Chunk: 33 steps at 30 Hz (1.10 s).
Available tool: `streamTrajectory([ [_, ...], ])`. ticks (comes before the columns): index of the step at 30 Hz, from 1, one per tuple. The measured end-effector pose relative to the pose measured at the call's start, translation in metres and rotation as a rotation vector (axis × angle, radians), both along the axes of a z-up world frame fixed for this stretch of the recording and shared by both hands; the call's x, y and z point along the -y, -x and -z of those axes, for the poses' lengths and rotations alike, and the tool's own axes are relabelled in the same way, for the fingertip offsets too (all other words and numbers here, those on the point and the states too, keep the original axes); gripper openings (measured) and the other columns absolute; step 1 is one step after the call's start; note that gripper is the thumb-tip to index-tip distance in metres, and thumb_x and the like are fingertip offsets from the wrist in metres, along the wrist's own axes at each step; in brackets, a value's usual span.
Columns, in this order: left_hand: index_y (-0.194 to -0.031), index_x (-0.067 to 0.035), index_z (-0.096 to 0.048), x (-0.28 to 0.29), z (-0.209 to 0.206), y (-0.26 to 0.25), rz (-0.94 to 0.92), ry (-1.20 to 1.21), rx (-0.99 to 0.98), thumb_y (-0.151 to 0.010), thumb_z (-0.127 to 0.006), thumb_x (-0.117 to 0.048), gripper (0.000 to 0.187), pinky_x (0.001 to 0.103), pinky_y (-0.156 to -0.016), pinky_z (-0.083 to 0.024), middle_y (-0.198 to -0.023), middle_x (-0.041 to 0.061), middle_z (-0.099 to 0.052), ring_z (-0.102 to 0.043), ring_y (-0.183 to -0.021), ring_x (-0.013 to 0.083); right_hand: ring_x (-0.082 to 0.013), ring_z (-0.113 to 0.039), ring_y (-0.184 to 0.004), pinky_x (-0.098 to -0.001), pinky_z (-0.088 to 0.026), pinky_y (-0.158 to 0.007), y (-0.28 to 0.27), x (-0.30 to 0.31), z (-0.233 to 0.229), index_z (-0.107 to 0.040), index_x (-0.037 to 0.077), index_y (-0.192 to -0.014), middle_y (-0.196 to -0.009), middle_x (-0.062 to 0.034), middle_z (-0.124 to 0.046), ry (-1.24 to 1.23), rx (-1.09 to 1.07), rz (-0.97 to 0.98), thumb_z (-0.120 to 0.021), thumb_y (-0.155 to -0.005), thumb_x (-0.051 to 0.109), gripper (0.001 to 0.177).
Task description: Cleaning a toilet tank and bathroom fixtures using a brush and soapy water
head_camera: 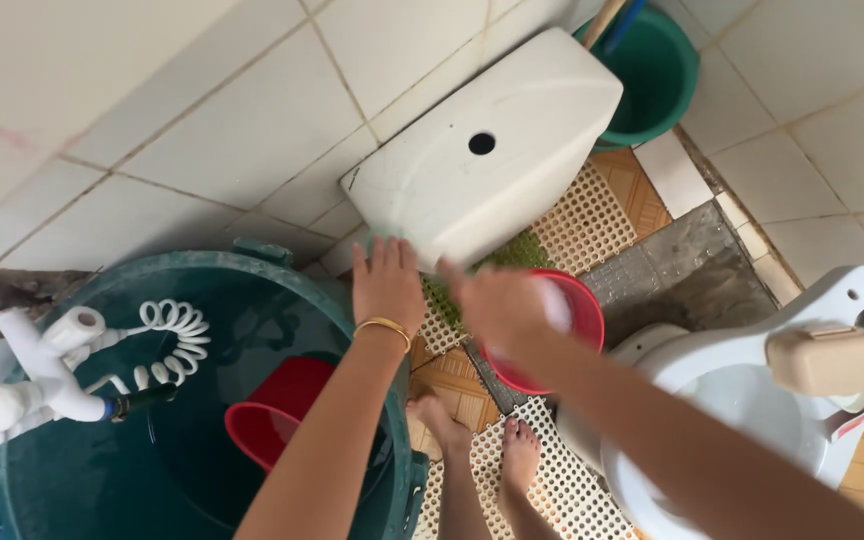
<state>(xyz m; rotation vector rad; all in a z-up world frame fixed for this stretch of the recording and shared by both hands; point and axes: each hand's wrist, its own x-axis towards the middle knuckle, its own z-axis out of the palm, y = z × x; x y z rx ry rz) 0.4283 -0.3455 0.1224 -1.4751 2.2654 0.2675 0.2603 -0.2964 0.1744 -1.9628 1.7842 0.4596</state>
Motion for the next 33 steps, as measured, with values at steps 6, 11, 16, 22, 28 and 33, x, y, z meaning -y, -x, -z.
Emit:
streamTrajectory([
  [6,-0.14,-0.004,-0.052,0.0,0.018,-0.023,-0.047,0.072,-0.547,-0.097,-0.06,-0.015,0.045,0.048,-0.111,-0.041,-0.148,0.013,-0.053,-0.039,-0.146,0.0332,-0.0349,-0.075,-0.081,-0.0503,-0.062,-0.066,0.059,0.057,0.03,-0.048,0.023,-0.144,-0.09,-0.0175,-0.073,0.002,-0.091,0.372,-0.046,-0.104,0.027,0.04],
  [11,-0.108,-0.011,-0.074,-0.008,-0.027,-0.031,0.042,0.472,-0.682,-0.084,-0.07,-0.008,0.024,0.059,-0.115,-0.034,-0.108,0.006,-0.077,-0.061,-0.124,0.0285,-0.0273,-0.076,-0.083,-0.044,-0.061,-0.064,-0.017,-0.005,0.091,-0.071,0.011,-0.105,-0.093,-0.0114,-0.074,0.11,-0.143,-0.027,-0.056,-0.098,0.017,0.017],
  [16,-0.104,-0.014,-0.076,-0.014,-0.013,-0.047,-0.12,0.611,-0.646,-0.085,-0.07,-0.006,0.021,0.053,-0.119,-0.038,-0.101,0.003,-0.077,-0.066,-0.115,0.0248,-0.0296,-0.073,-0.071,-0.0455,-0.06,-0.063,-0.016,-0.011,0.027,-0.005,0.038,-0.168,-0.085,-0.014,-0.073,-0.213,0.077,0.045,-0.051,-0.1,0.018,0.084],
  [22,-0.102,-0.015,-0.075,-0.016,0.003,-0.051,-0.161,0.546,-0.686,-0.087,-0.07,-0.009,0.017,0.045,-0.112,-0.044,-0.098,0.005,-0.075,-0.066,-0.105,0.0227,-0.0318,-0.074,-0.078,-0.0469,-0.057,-0.071,0.093,0.045,0.054,0.002,0.035,-0.168,-0.092,-0.0216,-0.073,-0.09,-0.085,0.405,-0.041,-0.112,0.039,0.071],
  [28,-0.102,-0.013,-0.075,-0.011,0.0,-0.045,-0.115,0.466,-0.432,-0.085,-0.069,-0.02,0.019,0.044,-0.1,-0.044,-0.096,0.003,-0.074,-0.066,-0.103,0.0227,-0.0349,-0.073,-0.098,-0.0503,-0.059,-0.082,0.168,0.071,0.192,-0.05,0.024,-0.142,-0.107,-0.0154,-0.074,0.36,-0.005,0.397,-0.051,-0.104,0.03,0.039],
  [33,-0.102,-0.014,-0.075,-0.012,-0.007,-0.04,-0.073,0.436,-0.239,-0.084,-0.069,-0.025,0.021,0.043,-0.097,-0.045,-0.096,0.003,-0.074,-0.066,-0.101,0.0227,-0.0363,-0.073,-0.092,-0.052,-0.06,-0.078,0.045,0.101,0.034,-0.017,0.032,-0.165,-0.102,-0.0201,-0.071,-0.052,-0.093,0.306,-0.037,-0.109,0.04,0.06],
])
